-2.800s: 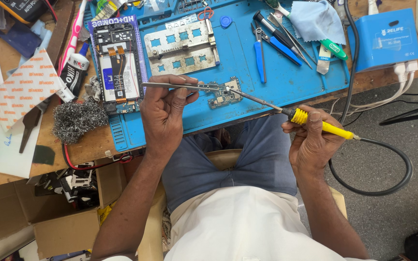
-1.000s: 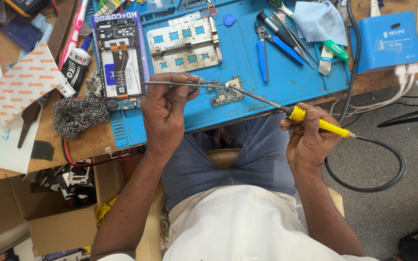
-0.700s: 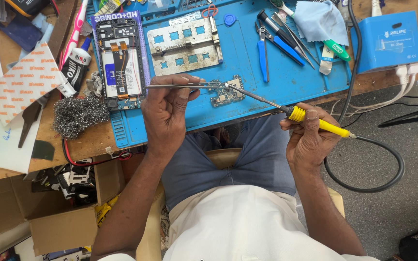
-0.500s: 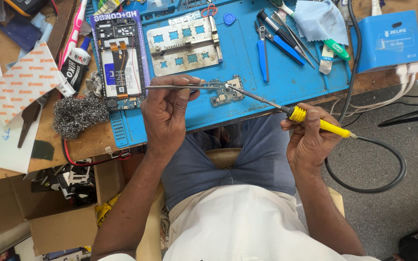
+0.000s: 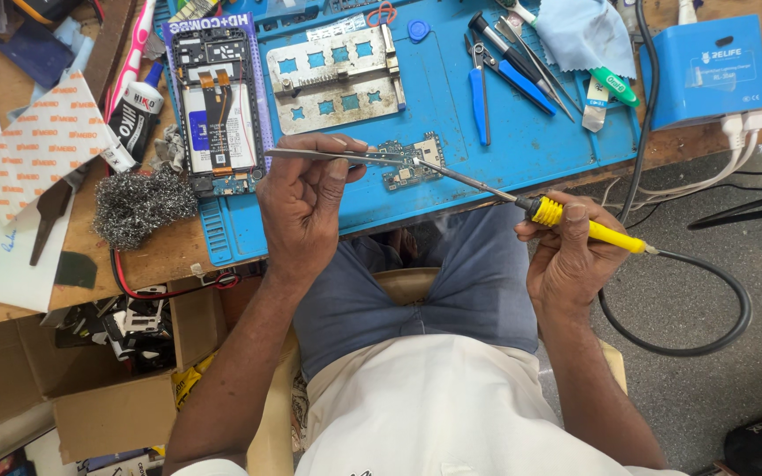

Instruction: The person sits at a repair bench holding a phone motherboard with tweezers in one hand and a soldering iron in the other, soldering components on the board. They periodically clean the soldering iron tip in a steel wool pad and reposition the board while continuing to solder.

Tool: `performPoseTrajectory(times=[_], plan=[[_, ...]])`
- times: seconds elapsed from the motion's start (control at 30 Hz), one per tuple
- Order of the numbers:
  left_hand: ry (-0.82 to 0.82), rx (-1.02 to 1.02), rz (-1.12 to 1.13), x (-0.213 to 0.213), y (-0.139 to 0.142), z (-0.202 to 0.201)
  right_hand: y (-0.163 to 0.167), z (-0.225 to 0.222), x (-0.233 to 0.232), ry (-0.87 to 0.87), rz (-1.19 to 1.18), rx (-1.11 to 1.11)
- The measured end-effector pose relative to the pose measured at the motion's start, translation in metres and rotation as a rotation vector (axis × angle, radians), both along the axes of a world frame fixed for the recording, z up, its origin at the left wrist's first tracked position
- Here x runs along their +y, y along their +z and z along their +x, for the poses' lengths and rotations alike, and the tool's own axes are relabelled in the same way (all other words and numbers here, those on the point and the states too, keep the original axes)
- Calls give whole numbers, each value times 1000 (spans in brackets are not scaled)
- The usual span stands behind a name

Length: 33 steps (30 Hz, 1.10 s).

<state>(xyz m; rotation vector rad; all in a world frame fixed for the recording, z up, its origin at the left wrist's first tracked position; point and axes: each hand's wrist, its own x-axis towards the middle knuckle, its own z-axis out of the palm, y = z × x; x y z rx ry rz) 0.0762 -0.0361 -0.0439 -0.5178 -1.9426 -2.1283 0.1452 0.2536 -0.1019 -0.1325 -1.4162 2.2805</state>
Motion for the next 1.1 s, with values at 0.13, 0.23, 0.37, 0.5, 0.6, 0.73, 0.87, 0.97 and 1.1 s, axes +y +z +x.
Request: performPoseTrajectory(times=[0.13, 0.23, 0.37, 0.5, 0.6, 0.73, 0.87, 0.97, 1.1], plan=[[-3, 4, -25, 0, 0, 0, 2, 1, 2, 12, 8, -2], [-7, 18, -34, 0, 0, 0, 3, 2, 2, 18, 15, -3], [-18, 29, -41, 0, 0, 0, 2, 4, 3, 8, 23, -8], [-30, 34, -46, -1, 0, 0, 1, 5, 4, 2, 29, -11], [-40, 32, -32, 0, 0, 1, -1, 5, 5, 11, 11, 11], [-35, 40, -40, 0, 0, 0, -3, 6, 6, -9, 2, 7], [-30, 52, -58, -1, -1, 0, -5, 6, 7, -15, 1, 4], [-28, 48, -61, -1, -1, 0, -6, 7, 8, -13, 3, 5], [-37, 52, -65, -2, -1, 0, -7, 8, 8, -17, 3, 5]])
